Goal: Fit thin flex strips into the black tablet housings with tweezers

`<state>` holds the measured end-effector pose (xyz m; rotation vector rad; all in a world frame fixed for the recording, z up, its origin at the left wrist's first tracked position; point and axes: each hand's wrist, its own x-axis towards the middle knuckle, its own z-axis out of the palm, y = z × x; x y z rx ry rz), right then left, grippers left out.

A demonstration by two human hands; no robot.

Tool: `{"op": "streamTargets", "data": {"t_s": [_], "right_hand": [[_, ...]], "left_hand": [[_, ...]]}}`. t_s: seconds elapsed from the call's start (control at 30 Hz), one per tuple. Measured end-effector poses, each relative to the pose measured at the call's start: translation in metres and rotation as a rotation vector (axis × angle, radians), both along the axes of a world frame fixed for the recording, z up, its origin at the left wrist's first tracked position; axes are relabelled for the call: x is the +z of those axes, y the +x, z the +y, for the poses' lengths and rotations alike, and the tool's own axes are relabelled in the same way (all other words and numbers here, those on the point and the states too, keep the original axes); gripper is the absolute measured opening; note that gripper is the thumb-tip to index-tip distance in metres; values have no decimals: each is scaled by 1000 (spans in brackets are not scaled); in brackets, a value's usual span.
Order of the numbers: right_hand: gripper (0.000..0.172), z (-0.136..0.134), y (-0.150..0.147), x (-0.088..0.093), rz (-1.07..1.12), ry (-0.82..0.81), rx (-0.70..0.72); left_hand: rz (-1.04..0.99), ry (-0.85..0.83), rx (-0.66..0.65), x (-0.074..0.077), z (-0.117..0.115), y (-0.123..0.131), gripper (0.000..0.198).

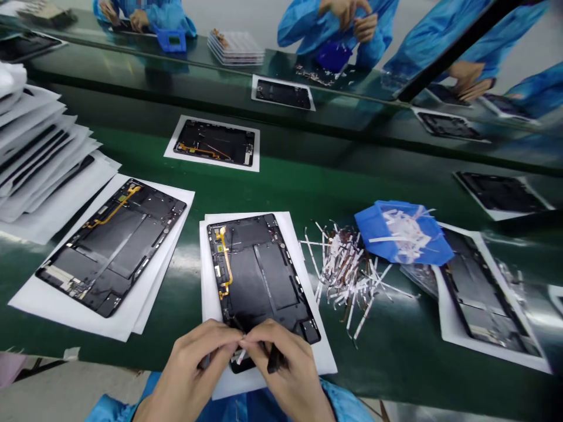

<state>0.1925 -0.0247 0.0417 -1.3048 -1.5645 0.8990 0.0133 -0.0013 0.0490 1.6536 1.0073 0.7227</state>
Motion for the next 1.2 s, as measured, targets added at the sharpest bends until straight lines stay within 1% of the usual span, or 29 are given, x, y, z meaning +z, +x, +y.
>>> {"op": "streamTargets", "data": {"t_s": [0.13, 0.23, 0.37, 0.47, 0.5, 0.57, 0.63, 0.67, 0.7, 0.73, 0.77, 0.8, 0.87, 0.9, 0.93, 0.97, 1.0, 1.03, 1.07, 1.1, 1.13, 1.2], "right_hand": [[10, -1, -2, -3, 0, 23, 14], [11, -1, -3, -3, 2, 55, 24], [12, 0, -6, 0, -1, 125, 11], [9, 2, -7, 2, -50, 141, -36], [11, 3, -6, 2, -61, 146, -44], [17, 5, -6, 1, -48, 175, -19], [18, 7, -7, -2, -25, 248, 45], [19, 7, -7, -2, -22, 291, 83], [19, 6, -8, -3, -20, 324, 114], [20, 4, -9, -1, -19, 345, 148], [21, 2, -8, 2, -10, 355, 184], [22, 0, -6, 7, 2, 358, 216], [25, -2, 8, 22, -6, 356, 235], [25, -1, 21, 32, -49, 356, 208], [25, 2, 37, 41, -117, 357, 145], [23, 7, 57, 49, -215, 333, 34], [18, 15, 80, 55, -297, 376, -178], [13, 25, 106, 58, -382, 405, -425], [12, 37, 133, 59, -443, 477, -750], [19, 50, 161, 57, -513, 442, -926], [28, 62, 189, 53, -567, 375, -1021], [35, 84, 237, 43, -638, 192, -1043]], "left_hand": [[20, 76, -23, 4, 0, -4, 24], [57, 97, -27, 6, -1, -6, 25], [80, 86, 4, 6, -3, -6, 22], [108, 53, 0, 4, -4, -9, 23], [111, 32, -7, 3, -4, -12, 23], [95, -30, -30, 0, -2, -18, 23], [84, -104, -65, -2, 3, -26, 22], [99, -120, -66, -2, 6, -30, 22], [133, -102, -49, -2, 10, -33, 22], [178, -44, -31, -2, 15, -35, 23], [214, 54, -30, -1, 19, -35, 24], [229, 184, -62, 0, 23, -35, 28], [194, 475, -214, 0, 31, -30, 39], [163, 599, -298, -2, 35, -27, 45], [138, 693, -351, -5, 38, -24, 49], [129, 751, -365, -9, 40, -21, 52], [129, 770, -345, -15, 42, -18, 56], [129, 759, -310, -20, 43, -16, 59], [121, 736, -272, -26, 44, -14, 62], [108, 709, -239, -31, 44, -13, 65], [91, 687, -209, -35, 44, -13, 67], [60, 660, -169, -40, 44, -13, 66]]}}
